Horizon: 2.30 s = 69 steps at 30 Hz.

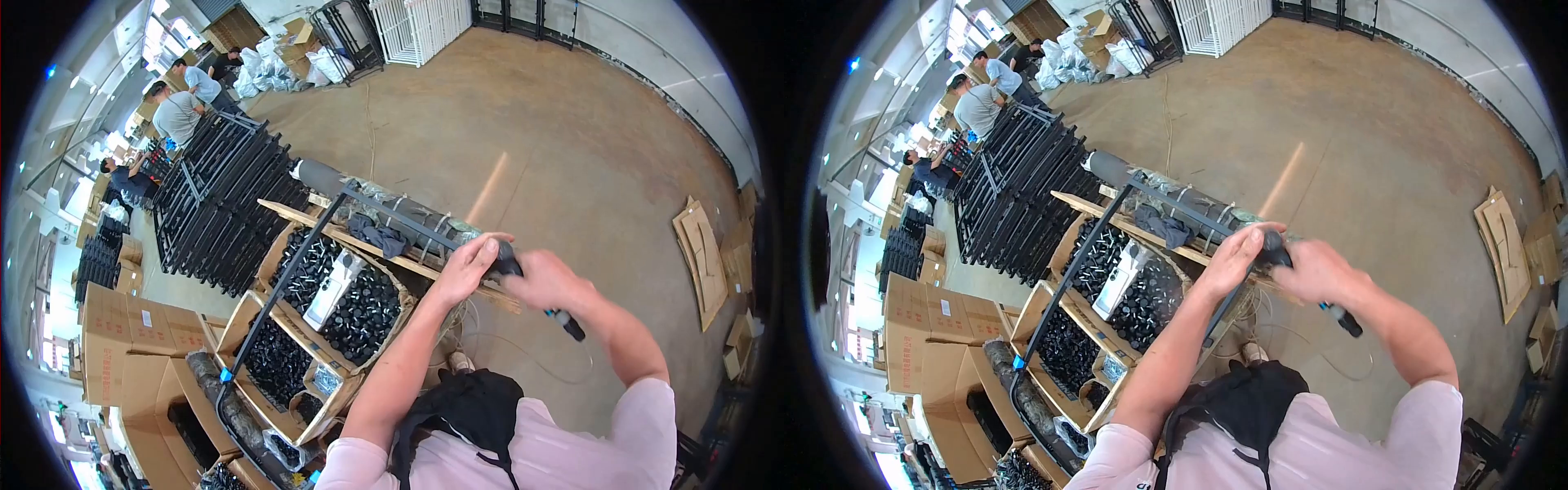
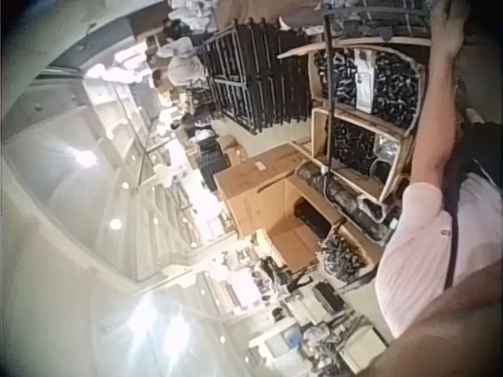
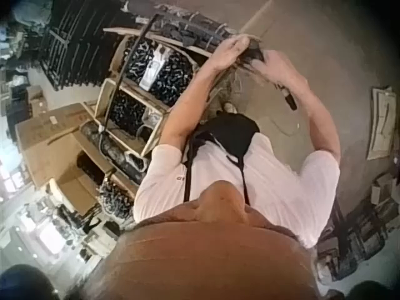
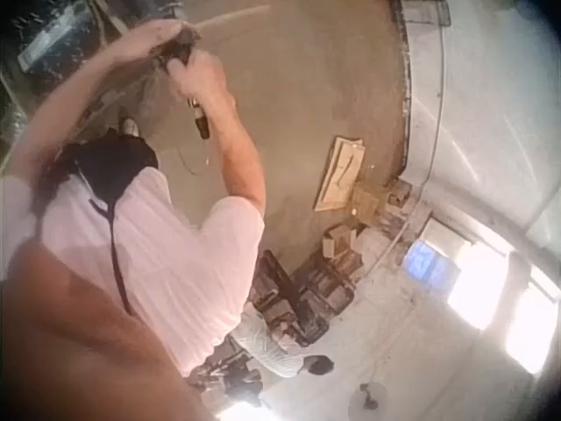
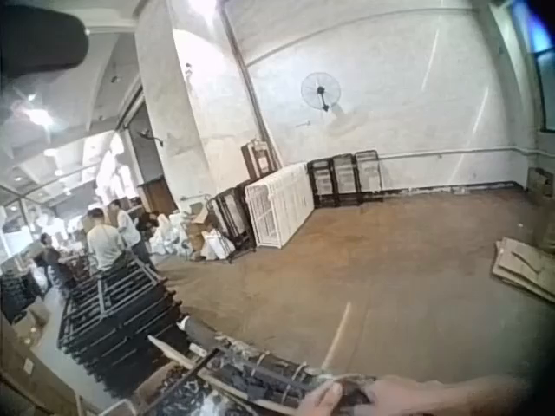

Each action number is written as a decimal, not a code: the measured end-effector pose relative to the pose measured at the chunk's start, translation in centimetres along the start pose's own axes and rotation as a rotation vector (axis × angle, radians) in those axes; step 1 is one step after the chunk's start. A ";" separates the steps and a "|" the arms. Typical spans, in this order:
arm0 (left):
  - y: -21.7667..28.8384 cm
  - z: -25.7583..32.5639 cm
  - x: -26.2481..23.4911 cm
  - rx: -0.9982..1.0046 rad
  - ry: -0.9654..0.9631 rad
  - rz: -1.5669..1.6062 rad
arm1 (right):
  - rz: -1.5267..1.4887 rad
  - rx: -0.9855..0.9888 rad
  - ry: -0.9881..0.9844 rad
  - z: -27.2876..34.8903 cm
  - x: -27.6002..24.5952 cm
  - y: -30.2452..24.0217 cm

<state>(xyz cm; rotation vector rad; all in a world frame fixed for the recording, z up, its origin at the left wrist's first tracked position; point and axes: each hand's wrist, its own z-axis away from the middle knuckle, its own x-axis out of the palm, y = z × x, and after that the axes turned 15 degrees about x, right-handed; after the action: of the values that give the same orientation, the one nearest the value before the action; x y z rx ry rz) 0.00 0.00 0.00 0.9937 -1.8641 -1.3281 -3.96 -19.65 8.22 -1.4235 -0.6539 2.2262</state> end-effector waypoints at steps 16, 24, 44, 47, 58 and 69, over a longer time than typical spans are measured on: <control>-3.8 -1.0 -1.2 0.016 0.286 0.220 | 0.206 0.233 -0.130 -5.0 0.8 -2.8; -3.9 -0.6 -0.8 0.013 0.274 0.122 | 0.269 0.259 -0.122 -4.8 0.9 -2.8; -4.2 -0.1 -2.0 0.009 0.163 0.162 | -0.052 0.445 -0.192 -6.2 4.0 -2.1; -4.0 -0.5 -2.2 0.030 0.163 0.190 | 0.001 0.470 -0.149 -6.1 3.8 -2.8; -1.2 -1.0 -3.7 0.046 0.133 0.309 | 0.029 0.387 0.003 -5.2 3.6 -5.7; 1.5 -4.6 -25.7 0.081 0.502 0.219 | 0.154 0.151 -0.145 -21.1 4.5 -24.0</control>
<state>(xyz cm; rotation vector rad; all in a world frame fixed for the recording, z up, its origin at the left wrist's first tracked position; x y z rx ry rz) 16.66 20.08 1.00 1.0174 -1.5909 -0.7888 15.85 5.60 11.38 -1.2852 -0.4229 2.4590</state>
